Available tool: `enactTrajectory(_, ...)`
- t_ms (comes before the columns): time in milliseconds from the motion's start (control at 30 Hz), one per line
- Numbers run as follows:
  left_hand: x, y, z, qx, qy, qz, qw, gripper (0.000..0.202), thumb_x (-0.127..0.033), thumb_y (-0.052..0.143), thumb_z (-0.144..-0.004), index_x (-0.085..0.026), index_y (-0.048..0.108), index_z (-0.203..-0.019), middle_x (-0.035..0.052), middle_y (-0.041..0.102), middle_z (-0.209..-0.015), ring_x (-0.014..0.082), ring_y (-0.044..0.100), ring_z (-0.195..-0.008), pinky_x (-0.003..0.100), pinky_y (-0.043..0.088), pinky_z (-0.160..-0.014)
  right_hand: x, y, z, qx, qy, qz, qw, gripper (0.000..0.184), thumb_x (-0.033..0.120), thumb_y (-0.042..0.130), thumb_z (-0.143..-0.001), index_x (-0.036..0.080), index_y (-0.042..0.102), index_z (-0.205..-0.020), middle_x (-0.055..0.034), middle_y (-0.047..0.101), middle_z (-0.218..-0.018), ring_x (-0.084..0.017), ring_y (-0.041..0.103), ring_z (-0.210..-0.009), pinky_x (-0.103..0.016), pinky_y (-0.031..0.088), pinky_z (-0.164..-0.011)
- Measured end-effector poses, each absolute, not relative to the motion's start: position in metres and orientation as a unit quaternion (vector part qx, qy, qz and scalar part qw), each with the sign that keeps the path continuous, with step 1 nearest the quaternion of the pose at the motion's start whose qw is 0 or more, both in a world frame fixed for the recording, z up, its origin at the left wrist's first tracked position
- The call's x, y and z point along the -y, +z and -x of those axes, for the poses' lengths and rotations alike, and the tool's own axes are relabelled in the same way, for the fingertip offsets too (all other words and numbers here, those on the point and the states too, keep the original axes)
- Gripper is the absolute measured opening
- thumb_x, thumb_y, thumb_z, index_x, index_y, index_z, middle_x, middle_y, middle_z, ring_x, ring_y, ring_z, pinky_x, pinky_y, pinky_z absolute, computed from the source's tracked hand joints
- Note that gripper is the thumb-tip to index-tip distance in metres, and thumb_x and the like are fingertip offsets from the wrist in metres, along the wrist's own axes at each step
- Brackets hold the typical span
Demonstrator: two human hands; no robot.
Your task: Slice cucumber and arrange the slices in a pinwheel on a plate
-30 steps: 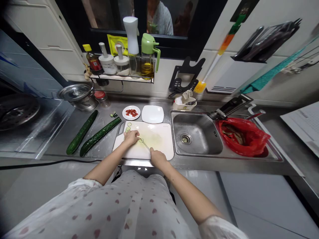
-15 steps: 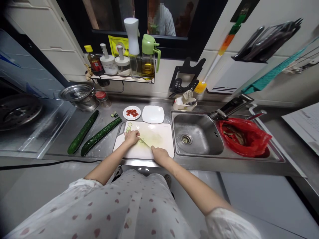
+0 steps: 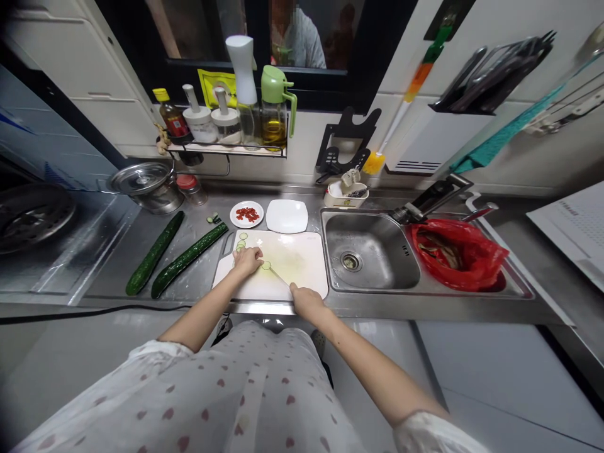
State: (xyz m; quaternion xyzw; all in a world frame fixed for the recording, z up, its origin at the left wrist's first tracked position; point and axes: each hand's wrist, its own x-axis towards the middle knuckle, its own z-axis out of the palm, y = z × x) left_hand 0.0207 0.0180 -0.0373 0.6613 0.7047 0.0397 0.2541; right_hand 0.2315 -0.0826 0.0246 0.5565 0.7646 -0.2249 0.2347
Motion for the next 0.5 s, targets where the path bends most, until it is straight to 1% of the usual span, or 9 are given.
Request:
enactTrajectory(167,-0.009,-0.037,-0.025,-0.693,0.045,-0.687,0.214,0.017,-0.027,0.054,-0.082,-0.025,0.065,-0.094,0.0063,0.067,-0.104,0.0290,0.048,-0.108,0.043,0.027,-0.090,0.090,0.023,-0.238,-0.759,-0.232,-0.564,0.229,0.035,0.011,0.039,-0.086,0.016,0.046,-0.119,-0.0166,0.066,-0.100,-0.027,0.063,-0.095,-0.030,0.040,-0.069)
enactTrajectory(267,-0.001,-0.036,-0.029,-0.674,0.042,-0.714,0.185,0.021,-0.028,0.050,-0.084,-0.024,0.066,-0.098,0.0089,0.065,-0.107,0.0298,0.047,-0.109,0.045,0.026,-0.091,0.091,0.022,-0.245,-0.756,-0.244,-0.568,0.214,0.029,0.017,0.037,-0.090,0.017,0.047,-0.117,-0.0154,0.066,-0.100,-0.026,0.063,-0.093,-0.028,0.036,-0.067)
enactTrajectory(367,0.005,-0.035,-0.032,-0.663,0.036,-0.728,0.170,0.021,-0.027,0.051,-0.084,-0.023,0.067,-0.097,0.0100,0.063,-0.107,0.0297,0.047,-0.107,0.044,0.026,-0.090,0.090,0.018,-0.253,-0.759,-0.266,-0.567,0.178,0.024,0.023,0.037,-0.093,0.017,0.048,-0.113,-0.0135,0.066,-0.099,-0.024,0.062,-0.090,-0.027,0.033,-0.067)
enactTrajectory(500,0.008,-0.035,-0.033,-0.659,0.038,-0.733,0.166,0.020,-0.024,0.051,-0.084,-0.022,0.068,-0.094,0.0098,0.063,-0.105,0.0285,0.047,-0.106,0.043,0.027,-0.089,0.084,0.013,-0.260,-0.743,-0.295,-0.589,0.118,0.023,0.027,0.037,-0.094,0.017,0.050,-0.109,-0.0109,0.066,-0.097,-0.019,0.060,-0.088,-0.025,0.031,-0.067)
